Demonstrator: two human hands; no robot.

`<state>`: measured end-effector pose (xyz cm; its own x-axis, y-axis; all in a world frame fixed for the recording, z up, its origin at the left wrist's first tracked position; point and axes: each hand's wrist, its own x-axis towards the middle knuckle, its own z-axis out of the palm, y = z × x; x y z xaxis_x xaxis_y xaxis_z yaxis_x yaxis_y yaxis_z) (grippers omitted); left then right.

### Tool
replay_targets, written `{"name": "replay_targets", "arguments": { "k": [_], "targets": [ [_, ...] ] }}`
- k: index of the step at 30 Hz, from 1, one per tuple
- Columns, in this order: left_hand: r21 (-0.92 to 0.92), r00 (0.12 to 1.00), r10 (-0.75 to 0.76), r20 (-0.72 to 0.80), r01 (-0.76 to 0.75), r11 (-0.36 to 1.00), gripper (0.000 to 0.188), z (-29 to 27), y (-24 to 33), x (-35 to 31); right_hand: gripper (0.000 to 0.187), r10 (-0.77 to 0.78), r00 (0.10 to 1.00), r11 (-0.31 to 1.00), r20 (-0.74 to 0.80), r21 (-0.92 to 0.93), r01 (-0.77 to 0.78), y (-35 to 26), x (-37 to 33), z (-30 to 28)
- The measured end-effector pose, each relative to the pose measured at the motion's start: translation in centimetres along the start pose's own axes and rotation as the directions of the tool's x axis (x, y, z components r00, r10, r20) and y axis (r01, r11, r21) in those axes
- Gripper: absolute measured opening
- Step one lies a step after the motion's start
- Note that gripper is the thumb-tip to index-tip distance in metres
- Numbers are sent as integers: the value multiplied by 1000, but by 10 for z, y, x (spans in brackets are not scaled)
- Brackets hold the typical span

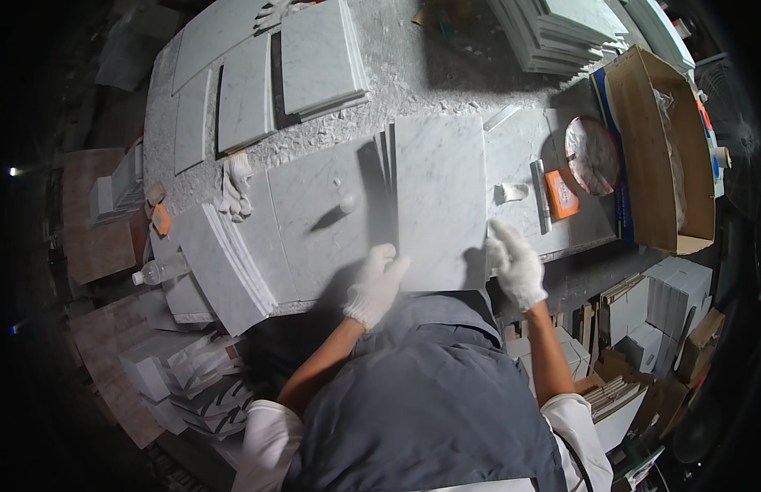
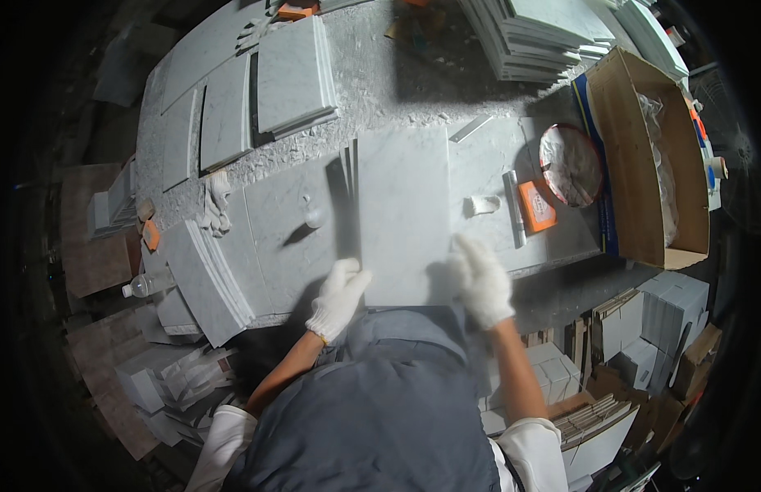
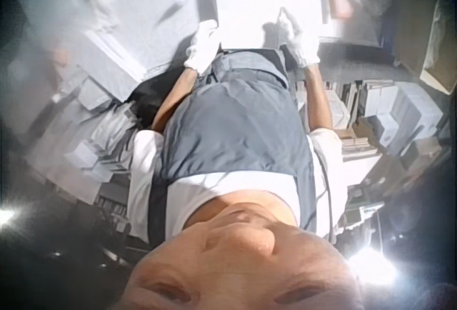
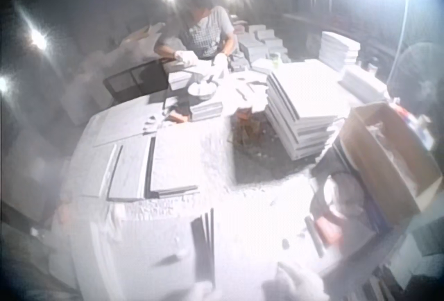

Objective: The person uses a metal scraper to remove excess material from the edges of white stone tiles on a workbench. They repeatedly scrape, wipe, and reposition tiles, then mark one tile with a marker before stacking it with others.

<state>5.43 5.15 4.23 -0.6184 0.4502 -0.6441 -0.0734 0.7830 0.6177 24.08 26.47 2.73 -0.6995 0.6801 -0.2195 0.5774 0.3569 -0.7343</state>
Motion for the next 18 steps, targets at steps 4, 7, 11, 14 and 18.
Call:
{"name": "replay_targets", "arguments": {
  "k": [4, 7, 11, 14, 18],
  "targets": [
    [7, 997, -31, 70, 30, 1000, 64, -6, 10, 4, 51, 39, 994, 999, -101, -9, -40, -19, -11, 27],
    [92, 998, 36, 45, -40, 995, 58, -6, 15, 6, 54, 38, 994, 995, -104, -84, -47, -25, -17, 28],
    [159, 993, -49, 106, 31, 987, 49, -9, 23, 9, 51, -23, 994, 991, -111, -130, 8, -29, -25, 33],
    [118, 994, -29, 110, 16, 993, 49, -15, 34, 2, 51, 33, 991, 995, -129, -86, -45, -30, -26, 38],
    [53, 999, 39, 7, -39, 998, 58, -21, 52, -15, 26, -257, 931, 964, -258, -134, 229, -35, -25, 43]
  ]
}}
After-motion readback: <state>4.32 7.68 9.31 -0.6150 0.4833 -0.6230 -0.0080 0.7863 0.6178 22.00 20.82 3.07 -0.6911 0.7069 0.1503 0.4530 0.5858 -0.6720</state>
